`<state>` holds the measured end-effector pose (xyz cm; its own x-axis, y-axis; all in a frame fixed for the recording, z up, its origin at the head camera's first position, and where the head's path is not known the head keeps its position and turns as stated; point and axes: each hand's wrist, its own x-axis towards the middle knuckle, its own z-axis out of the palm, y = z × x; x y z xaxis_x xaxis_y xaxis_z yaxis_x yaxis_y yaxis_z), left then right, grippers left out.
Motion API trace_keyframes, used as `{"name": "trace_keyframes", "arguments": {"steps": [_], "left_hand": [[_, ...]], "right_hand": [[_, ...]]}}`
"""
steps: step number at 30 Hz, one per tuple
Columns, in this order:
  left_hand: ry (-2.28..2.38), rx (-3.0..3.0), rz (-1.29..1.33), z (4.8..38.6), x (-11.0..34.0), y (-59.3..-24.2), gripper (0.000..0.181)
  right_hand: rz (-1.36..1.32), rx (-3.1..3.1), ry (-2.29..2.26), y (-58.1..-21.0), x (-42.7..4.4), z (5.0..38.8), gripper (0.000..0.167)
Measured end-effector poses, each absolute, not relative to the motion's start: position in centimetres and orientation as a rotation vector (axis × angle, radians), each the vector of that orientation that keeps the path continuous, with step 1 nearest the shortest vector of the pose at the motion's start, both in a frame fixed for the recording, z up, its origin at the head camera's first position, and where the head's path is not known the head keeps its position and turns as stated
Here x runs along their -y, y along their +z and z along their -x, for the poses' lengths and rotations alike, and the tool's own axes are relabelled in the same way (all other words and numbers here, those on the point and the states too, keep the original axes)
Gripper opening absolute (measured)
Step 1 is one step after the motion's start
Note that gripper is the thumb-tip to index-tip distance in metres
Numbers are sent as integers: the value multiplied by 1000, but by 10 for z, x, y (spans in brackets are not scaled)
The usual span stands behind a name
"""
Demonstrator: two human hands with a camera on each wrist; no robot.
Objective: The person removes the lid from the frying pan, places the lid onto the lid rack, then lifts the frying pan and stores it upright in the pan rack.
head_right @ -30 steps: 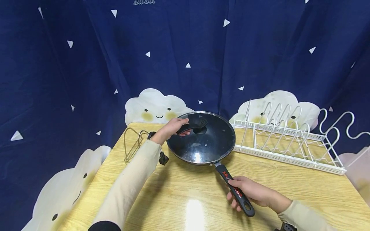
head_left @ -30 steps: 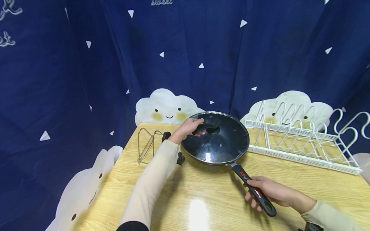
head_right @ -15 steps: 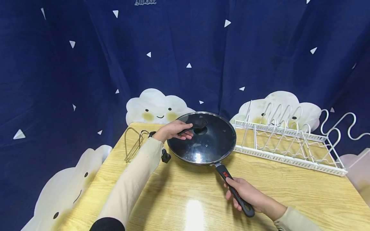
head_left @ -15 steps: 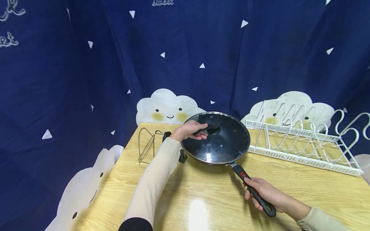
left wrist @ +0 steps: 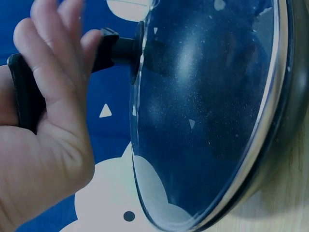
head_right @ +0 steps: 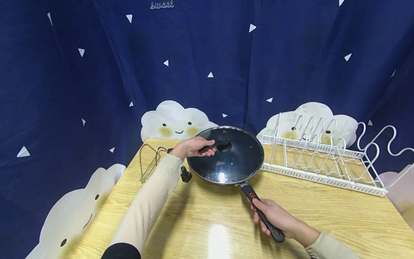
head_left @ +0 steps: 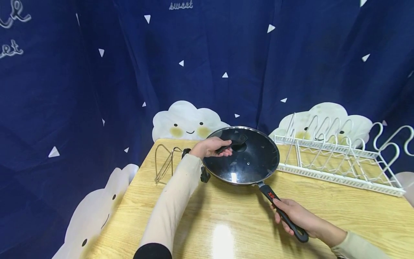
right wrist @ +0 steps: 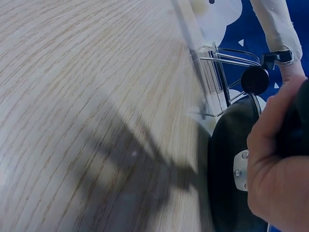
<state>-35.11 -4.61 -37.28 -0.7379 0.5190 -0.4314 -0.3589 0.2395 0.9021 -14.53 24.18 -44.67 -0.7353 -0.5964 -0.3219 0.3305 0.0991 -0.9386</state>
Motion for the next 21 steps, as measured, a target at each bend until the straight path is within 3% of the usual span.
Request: {"name": "trace_keyframes", "arguments": {"steps": [21], "left_hand": [[1734, -1737, -134, 340, 40, -380, 27]], "right_hand": [[244, -1763, -1690, -448, -240, 144, 46]]}}
